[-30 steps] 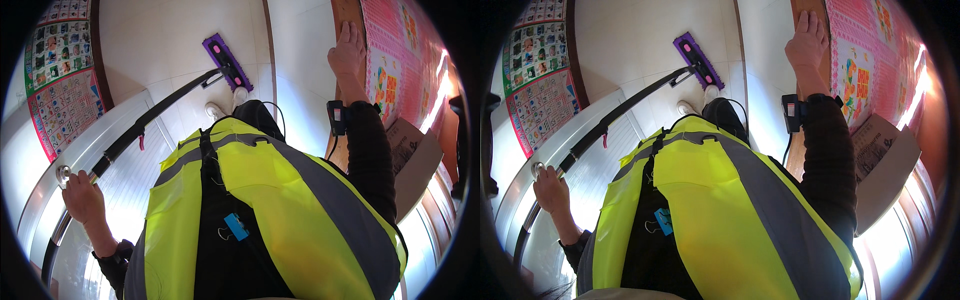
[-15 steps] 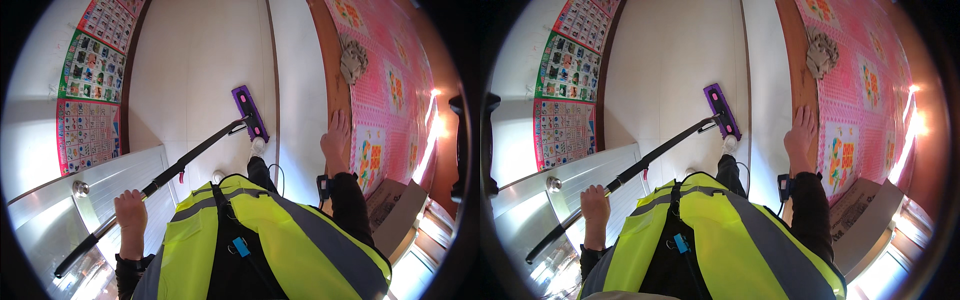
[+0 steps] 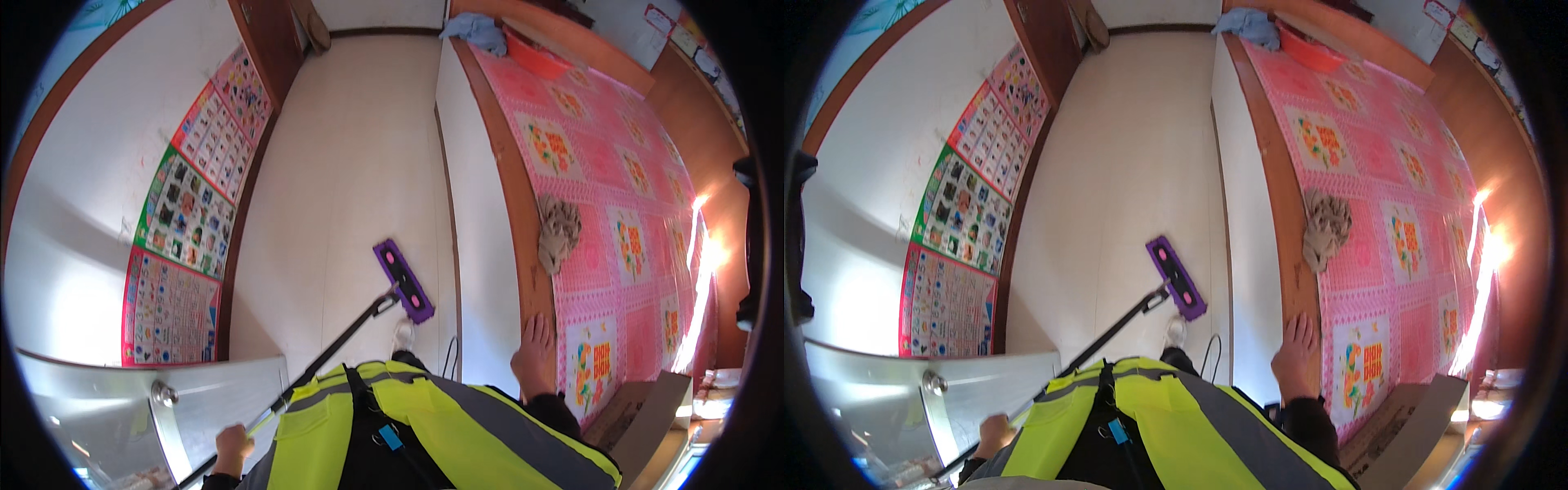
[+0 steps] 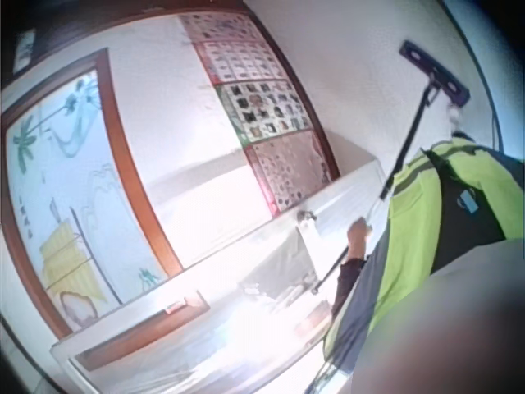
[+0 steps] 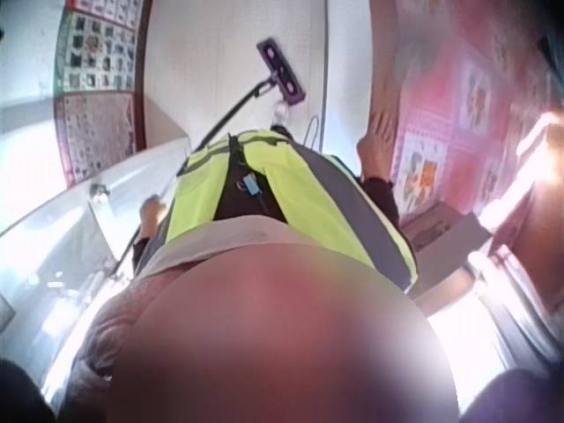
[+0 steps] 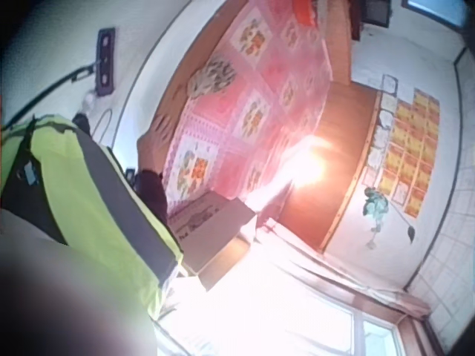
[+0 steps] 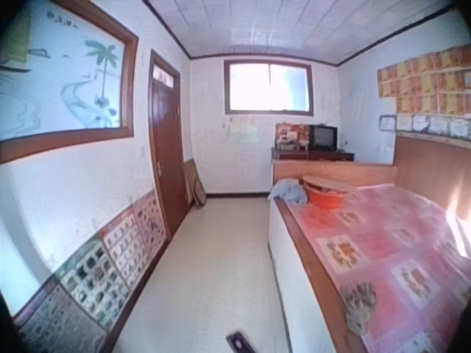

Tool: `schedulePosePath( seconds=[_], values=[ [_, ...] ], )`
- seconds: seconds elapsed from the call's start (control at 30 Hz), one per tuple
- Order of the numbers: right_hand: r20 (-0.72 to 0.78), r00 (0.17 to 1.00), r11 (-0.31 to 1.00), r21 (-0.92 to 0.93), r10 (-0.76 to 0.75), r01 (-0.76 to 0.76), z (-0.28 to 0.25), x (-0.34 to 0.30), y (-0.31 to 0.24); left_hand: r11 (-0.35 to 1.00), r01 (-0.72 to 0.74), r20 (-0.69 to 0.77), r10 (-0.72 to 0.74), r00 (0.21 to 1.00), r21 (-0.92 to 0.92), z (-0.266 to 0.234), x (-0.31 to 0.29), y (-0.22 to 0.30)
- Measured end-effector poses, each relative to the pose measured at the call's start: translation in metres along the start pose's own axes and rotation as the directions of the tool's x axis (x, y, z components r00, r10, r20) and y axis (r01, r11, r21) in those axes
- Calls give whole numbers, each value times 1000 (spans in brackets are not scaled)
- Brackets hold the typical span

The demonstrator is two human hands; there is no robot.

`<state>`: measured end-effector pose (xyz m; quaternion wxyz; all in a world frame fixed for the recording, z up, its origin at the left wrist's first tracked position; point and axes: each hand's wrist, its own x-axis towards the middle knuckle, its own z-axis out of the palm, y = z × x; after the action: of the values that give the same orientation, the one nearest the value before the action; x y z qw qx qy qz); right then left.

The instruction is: The person mops a tiled floor using a purple flat mop. They move the mop back and forth across the floor in a bedroom, covering areas near a bed and a wardrobe. The person adjusts their grip and position to reach different sections of the room.

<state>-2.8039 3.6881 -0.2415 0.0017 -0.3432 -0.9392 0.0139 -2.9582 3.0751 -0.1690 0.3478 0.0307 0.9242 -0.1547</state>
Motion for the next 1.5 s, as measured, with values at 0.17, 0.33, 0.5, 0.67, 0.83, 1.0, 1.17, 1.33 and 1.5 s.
schedulePosePath(
  seconds=[0.17, 0.33, 0.5, 0.67, 0.83, 1.0, 1.17, 1.33, 1.5],
  values=[
    [79, 997, 999, -45, -16, 20, 12, 4, 12, 984, 33, 224, 7, 974, -174, -29, 55, 34],
    [281, 958, 984, -145, -61, 105, 12, 24, 32, 982, -64, 58, 75, 995, -177, -97, 134, 118],
    [79, 996, 983, 180, -32, 17, -12, 105, 24, 997, -36, -26, 38, 999, 73, -208, 197, 144],
    [-19, 957, 914, 292, -289, 282, -21, 217, -35, 955, -22, -366, 134, 921, 295, -297, 233, 147],
    [152, 843, 824, 358, -516, 439, 8, 328, -94, 931, 99, -705, 192, 683, 350, -405, 262, 93],
    [311, 857, 873, 406, -411, 271, 60, 420, -178, 887, -88, -660, 401, 635, 454, -531, 327, 131],
    [419, 814, 859, 480, -401, 177, 93, 524, -286, 716, -315, -669, 696, 260, 623, -663, 397, 215],
    [150, 910, 831, 484, -387, 273, 95, 584, -374, 444, -443, -541, 833, -115, 779, -741, 428, 300],
    [332, 904, 811, 584, -270, 27, 90, 648, -424, 300, -342, -381, 903, -199, 890, -790, 478, 322]
  ],
)
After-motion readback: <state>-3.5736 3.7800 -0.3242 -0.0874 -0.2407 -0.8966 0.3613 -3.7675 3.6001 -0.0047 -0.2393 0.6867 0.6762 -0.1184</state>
